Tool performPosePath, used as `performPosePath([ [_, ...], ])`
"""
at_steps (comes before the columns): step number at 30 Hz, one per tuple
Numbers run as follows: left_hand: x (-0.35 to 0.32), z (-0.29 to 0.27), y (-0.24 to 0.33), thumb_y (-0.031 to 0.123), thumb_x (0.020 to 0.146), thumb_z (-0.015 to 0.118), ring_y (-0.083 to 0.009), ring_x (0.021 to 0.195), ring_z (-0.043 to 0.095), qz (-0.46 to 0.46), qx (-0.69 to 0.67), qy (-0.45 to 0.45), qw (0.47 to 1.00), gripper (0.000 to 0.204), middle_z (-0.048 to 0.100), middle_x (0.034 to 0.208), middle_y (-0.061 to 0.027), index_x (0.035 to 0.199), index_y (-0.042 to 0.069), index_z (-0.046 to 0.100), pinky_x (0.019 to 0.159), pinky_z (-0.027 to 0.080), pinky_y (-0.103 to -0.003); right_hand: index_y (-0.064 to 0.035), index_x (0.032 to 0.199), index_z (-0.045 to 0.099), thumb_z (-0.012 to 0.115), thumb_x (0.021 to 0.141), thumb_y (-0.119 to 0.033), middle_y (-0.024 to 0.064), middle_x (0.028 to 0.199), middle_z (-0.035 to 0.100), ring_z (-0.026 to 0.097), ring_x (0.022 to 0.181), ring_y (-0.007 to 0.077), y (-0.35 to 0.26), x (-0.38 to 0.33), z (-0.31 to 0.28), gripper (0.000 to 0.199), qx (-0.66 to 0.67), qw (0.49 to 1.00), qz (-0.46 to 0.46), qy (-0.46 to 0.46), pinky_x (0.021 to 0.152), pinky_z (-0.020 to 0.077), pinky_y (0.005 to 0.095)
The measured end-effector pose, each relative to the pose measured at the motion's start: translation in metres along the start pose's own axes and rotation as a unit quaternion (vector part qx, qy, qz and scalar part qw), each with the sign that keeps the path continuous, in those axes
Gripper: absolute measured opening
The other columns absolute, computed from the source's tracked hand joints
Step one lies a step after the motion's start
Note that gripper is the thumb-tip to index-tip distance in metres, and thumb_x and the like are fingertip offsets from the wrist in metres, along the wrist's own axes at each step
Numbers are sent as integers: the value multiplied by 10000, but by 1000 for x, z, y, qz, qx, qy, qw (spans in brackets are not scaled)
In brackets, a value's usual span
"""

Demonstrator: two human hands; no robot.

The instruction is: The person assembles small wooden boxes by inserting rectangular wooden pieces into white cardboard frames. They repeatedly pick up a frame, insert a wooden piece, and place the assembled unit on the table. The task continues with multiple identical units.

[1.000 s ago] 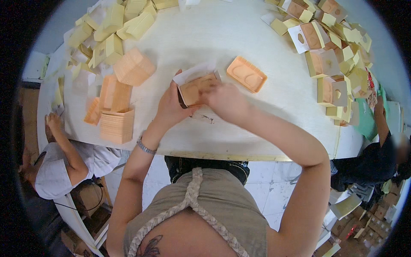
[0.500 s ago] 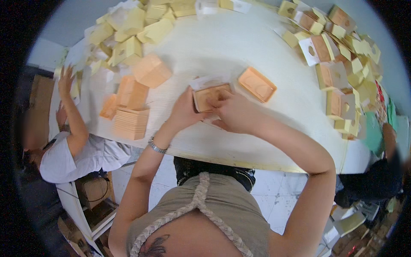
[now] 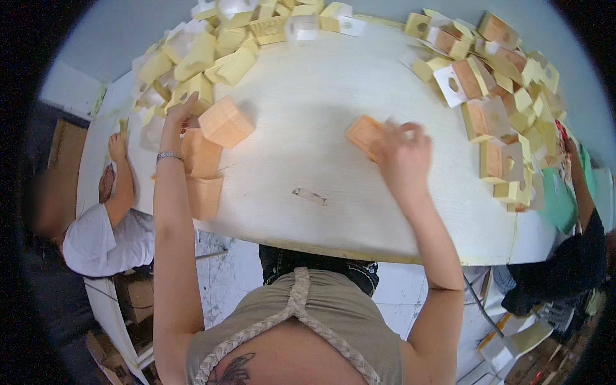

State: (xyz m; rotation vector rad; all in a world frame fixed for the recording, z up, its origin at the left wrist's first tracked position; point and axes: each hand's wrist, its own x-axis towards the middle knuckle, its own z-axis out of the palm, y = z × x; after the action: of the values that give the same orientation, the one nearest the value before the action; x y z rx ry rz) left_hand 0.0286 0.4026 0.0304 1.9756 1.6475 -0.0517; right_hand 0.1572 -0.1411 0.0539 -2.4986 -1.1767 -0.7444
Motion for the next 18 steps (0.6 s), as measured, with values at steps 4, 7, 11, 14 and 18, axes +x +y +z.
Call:
performPosePath([
  [4,56,1,-15,561,713,760,-364,1153,585,62,-3,228,972,1137,613,1213,-261,1410,-159,224,905,495,-385,-118,801,684,749,704,-123,31,810,634,578,888,251,-27,-21,28,118,52,998,-17,-11,740,429,390],
  [7,-103,15,69,299,756,794,-350,1133,586,335,-135,293,886,1036,635,1166,-222,1482,-76,158,907,490,-415,-119,761,661,764,712,-145,42,707,602,580,793,249,-7,-30,31,117,-5,999,21,-23,737,430,388],
  [11,-226,28,67,229,838,723,-367,1055,595,449,22,366,815,798,644,1101,-216,1468,20,279,957,459,-411,-110,702,612,776,694,-161,43,713,605,586,734,241,7,-11,26,172,25,990,69,-117,684,428,382],
  [14,-254,82,8,188,852,709,-320,997,625,647,-23,188,738,595,656,1020,-161,1334,3,414,962,465,-408,-78,738,596,787,691,-162,65,726,606,582,724,258,22,7,17,214,98,987,97,-81,664,455,395],
  [18,-277,126,-28,117,836,695,-282,794,651,763,59,225,602,621,658,903,-109,1355,-21,385,830,515,-379,-9,936,594,761,782,-148,143,938,648,619,799,263,9,9,-16,267,349,924,141,-74,704,500,350],
])
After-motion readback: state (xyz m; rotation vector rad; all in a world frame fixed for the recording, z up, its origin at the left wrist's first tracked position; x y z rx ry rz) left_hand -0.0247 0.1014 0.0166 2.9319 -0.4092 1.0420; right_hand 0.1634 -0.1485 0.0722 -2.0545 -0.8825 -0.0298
